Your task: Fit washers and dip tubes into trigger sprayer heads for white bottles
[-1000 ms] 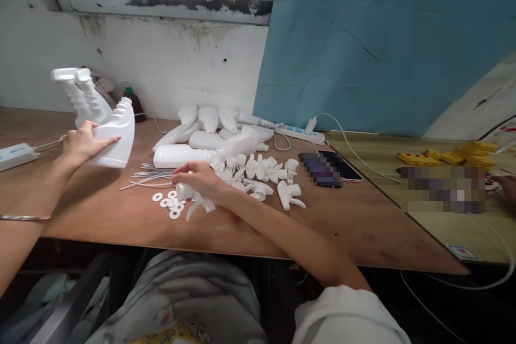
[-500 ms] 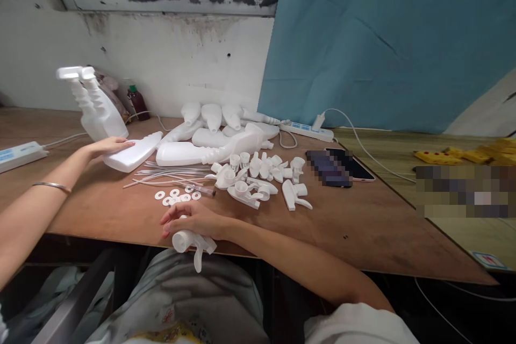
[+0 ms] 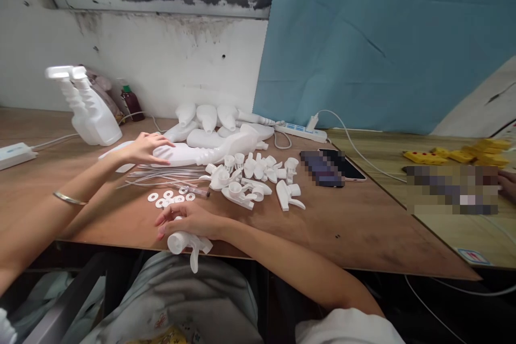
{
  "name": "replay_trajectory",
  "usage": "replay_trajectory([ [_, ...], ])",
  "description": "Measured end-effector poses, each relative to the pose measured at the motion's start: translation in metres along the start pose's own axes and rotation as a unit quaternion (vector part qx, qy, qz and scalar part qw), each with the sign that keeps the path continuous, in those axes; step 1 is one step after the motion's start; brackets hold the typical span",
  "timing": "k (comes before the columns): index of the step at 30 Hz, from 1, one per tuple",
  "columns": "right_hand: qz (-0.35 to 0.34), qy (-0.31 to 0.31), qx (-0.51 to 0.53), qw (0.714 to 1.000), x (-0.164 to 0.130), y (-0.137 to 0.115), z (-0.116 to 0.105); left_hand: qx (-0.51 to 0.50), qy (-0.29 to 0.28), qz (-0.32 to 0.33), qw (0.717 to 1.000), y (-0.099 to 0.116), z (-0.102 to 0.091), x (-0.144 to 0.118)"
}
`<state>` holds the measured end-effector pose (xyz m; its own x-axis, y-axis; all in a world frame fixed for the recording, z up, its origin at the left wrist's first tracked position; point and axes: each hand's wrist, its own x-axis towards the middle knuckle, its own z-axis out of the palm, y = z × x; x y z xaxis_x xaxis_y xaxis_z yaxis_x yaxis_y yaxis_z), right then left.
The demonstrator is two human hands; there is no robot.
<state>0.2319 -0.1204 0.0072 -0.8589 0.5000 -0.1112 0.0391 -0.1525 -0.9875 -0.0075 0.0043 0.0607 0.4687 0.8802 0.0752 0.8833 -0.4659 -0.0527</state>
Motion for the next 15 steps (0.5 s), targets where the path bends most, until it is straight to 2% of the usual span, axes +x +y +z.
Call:
replay_trajectory([
  [2,0.002,-0.001,0.0,1.0,0.0,0.0,0.0,0.06,0.012,0.036,0.997,0.006,0.006,0.007],
  [5,-0.001,-0.003,-0.003,1.0,-0.001,-0.001,0.0,0.111,0.035,0.05,0.992,0.005,0.015,0.014],
  [10,0.002,-0.006,-0.006,1.0,-0.001,-0.001,0.0,0.126,0.058,0.049,0.989,0.002,0.02,0.02],
  [15,-0.009,-0.017,-0.004,1.0,-0.002,0.0,-0.001,0.115,0.081,0.058,0.988,0.01,0.019,0.021],
])
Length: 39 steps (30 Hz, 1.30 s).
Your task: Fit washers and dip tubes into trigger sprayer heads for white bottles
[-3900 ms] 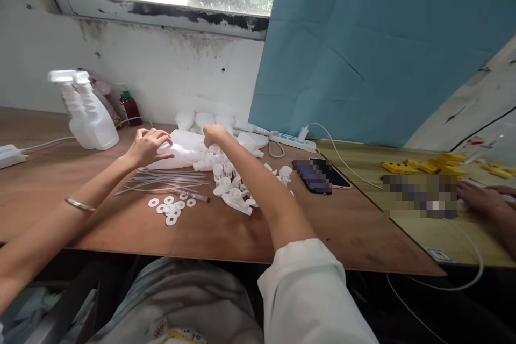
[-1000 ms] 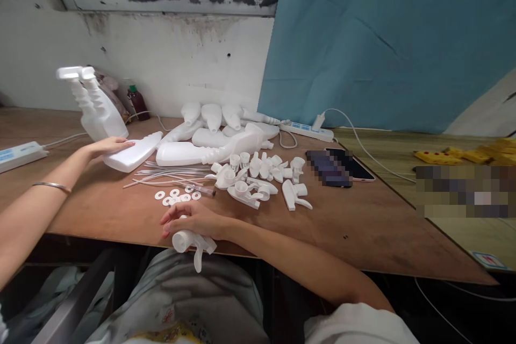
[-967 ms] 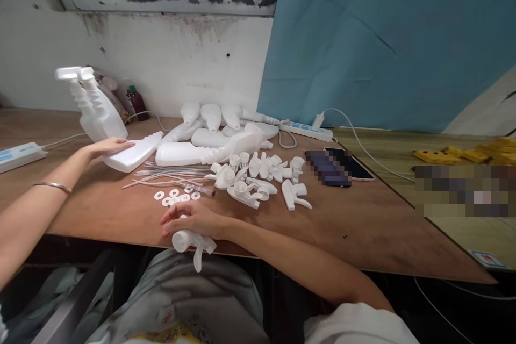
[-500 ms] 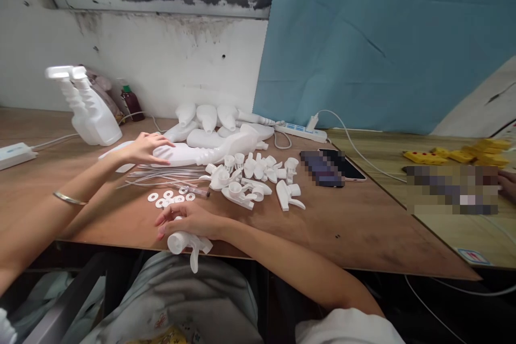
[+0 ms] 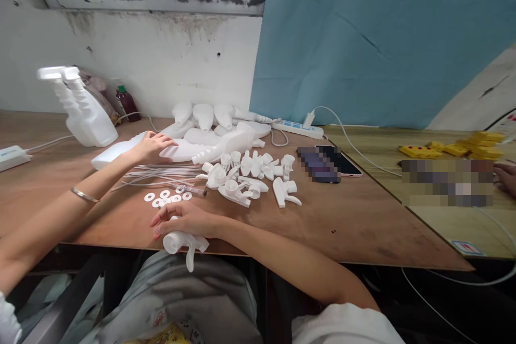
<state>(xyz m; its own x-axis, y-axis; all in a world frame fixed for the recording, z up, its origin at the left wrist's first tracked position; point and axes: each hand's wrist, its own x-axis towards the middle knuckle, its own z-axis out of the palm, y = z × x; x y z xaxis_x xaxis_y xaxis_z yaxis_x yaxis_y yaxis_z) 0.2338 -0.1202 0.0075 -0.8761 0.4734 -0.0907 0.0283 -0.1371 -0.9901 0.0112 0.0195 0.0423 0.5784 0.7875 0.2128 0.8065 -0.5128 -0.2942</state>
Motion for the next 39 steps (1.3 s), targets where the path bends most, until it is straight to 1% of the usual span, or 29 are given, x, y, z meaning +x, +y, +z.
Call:
replay_trajectory([
  [3,0.002,0.007,-0.017,1.0,0.0,-0.001,0.0,-0.012,0.035,-0.002,0.999,0.013,-0.006,0.0],
  [6,0.003,0.001,-0.007,1.0,0.0,-0.003,0.001,-0.032,0.057,0.017,0.998,0.035,-0.013,-0.001],
  [9,0.004,-0.006,0.004,1.0,0.0,-0.002,0.001,-0.056,0.053,0.057,0.995,0.062,-0.016,-0.001],
  [11,0.005,-0.005,-0.007,1.0,0.0,-0.002,0.001,-0.066,0.05,0.077,0.994,0.077,-0.016,0.001],
  [14,-0.001,0.004,-0.039,0.999,-0.001,-0.002,0.0,-0.072,0.052,0.093,0.992,0.092,-0.013,0.003],
  [16,-0.006,0.006,-0.048,0.999,-0.001,-0.002,0.001,-0.073,0.058,0.098,0.991,0.095,-0.011,0.005],
  [19,-0.008,-0.006,-0.032,0.999,-0.001,-0.005,0.001,-0.068,0.079,0.095,0.99,0.097,-0.011,0.006],
  [25,-0.021,-0.017,-0.01,1.0,0.0,-0.004,0.001,-0.045,0.127,0.105,0.985,0.102,-0.019,0.009],
  [29,-0.026,-0.018,0.002,0.999,0.001,-0.002,0.002,-0.022,0.162,0.142,0.976,0.109,-0.024,0.012],
  [32,-0.01,-0.014,0.001,1.0,0.001,-0.003,0.002,-0.003,0.191,0.182,0.965,0.114,-0.027,0.013],
  [35,0.001,-0.014,-0.011,1.0,0.001,-0.004,0.002,0.003,0.192,0.2,0.961,0.115,-0.028,0.015],
  [39,0.0,-0.015,0.002,1.0,0.0,-0.005,0.002,0.001,0.191,0.202,0.961,0.113,-0.028,0.018],
])
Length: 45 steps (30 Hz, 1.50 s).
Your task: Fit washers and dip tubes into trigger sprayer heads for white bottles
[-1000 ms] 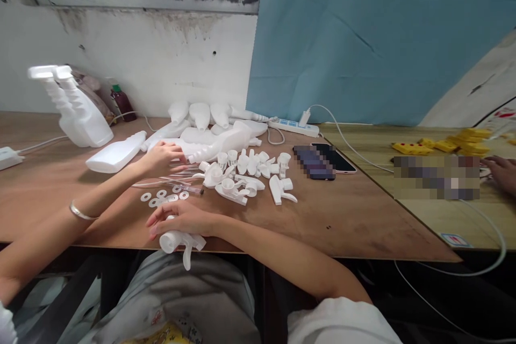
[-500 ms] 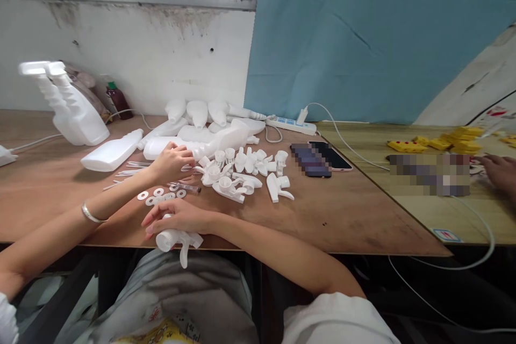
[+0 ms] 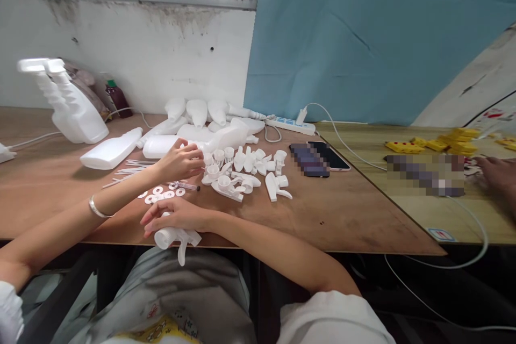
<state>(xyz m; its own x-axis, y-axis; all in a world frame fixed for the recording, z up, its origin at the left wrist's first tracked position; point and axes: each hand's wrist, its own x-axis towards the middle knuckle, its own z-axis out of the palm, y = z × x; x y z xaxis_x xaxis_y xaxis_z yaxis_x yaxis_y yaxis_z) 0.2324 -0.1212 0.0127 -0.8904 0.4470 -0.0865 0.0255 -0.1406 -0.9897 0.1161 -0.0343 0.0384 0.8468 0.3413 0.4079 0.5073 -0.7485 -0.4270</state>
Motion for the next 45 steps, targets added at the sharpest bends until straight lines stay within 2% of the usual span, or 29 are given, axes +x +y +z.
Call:
replay_trajectory([
  [9,-0.001,0.025,0.064,0.998,0.005,0.005,-0.003,-0.009,-0.015,-0.015,1.0,-0.003,0.007,0.007],
  [29,0.001,0.03,0.078,0.996,0.005,0.007,-0.005,-0.051,-0.043,-0.007,0.998,-0.01,0.003,0.0],
  [32,0.003,0.038,0.095,0.995,0.006,0.009,-0.005,-0.064,-0.04,-0.036,0.996,-0.017,-0.004,-0.008],
  [35,-0.021,0.072,0.137,0.988,0.007,0.009,-0.005,-0.1,-0.002,-0.12,0.988,-0.023,-0.019,-0.026],
  [38,-0.075,0.164,0.168,0.969,0.009,0.005,-0.006,-0.195,0.073,-0.241,0.948,-0.016,-0.041,-0.051],
  [40,-0.114,0.23,0.174,0.951,0.012,0.001,-0.008,-0.304,0.101,-0.324,0.89,0.0,-0.054,-0.066],
  [41,-0.133,0.257,0.174,0.941,0.014,-0.001,-0.008,-0.345,0.108,-0.358,0.861,0.011,-0.059,-0.072],
  [42,-0.153,0.279,0.173,0.932,0.017,-0.003,-0.007,-0.392,0.091,-0.378,0.834,0.023,-0.063,-0.077],
  [45,-0.204,0.34,0.172,0.902,0.03,-0.007,-0.002,-0.498,0.07,-0.393,0.77,0.056,-0.064,-0.084],
])
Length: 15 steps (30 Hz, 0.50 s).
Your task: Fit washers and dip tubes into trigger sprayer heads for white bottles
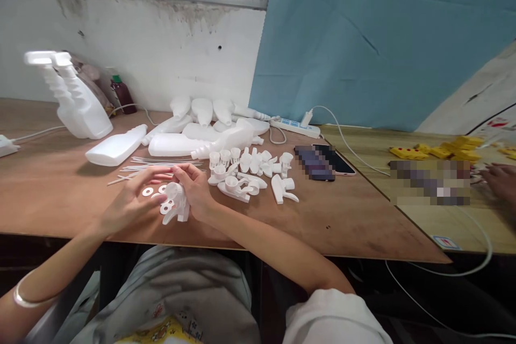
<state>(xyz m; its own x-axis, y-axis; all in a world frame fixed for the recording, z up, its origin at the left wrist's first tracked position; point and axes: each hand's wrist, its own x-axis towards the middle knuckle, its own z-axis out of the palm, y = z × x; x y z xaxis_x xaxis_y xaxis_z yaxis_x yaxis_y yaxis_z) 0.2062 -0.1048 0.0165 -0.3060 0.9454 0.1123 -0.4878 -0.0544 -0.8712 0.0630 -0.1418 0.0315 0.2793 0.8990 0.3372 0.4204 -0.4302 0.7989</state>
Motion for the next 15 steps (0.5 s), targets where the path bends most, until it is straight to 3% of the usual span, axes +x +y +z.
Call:
replay_trajectory([
  [4,-0.045,0.065,-0.016,0.997,0.002,0.009,0.017,-0.139,0.014,-0.074,0.987,-0.002,0.026,-0.013],
  [7,-0.12,0.071,-0.131,0.981,-0.001,0.013,0.02,-0.212,0.024,-0.088,0.973,-0.001,0.029,-0.014],
  [10,-0.221,0.064,-0.325,0.917,0.001,0.01,0.013,-0.208,0.045,-0.089,0.973,0.002,0.015,-0.012],
  [13,-0.236,0.021,-0.412,0.88,0.016,0.005,0.005,-0.189,0.135,-0.067,0.97,0.0,-0.012,-0.01],
  [15,-0.208,-0.071,-0.576,0.788,0.032,0.005,0.003,-0.192,0.222,-0.04,0.955,-0.005,-0.033,-0.009],
])
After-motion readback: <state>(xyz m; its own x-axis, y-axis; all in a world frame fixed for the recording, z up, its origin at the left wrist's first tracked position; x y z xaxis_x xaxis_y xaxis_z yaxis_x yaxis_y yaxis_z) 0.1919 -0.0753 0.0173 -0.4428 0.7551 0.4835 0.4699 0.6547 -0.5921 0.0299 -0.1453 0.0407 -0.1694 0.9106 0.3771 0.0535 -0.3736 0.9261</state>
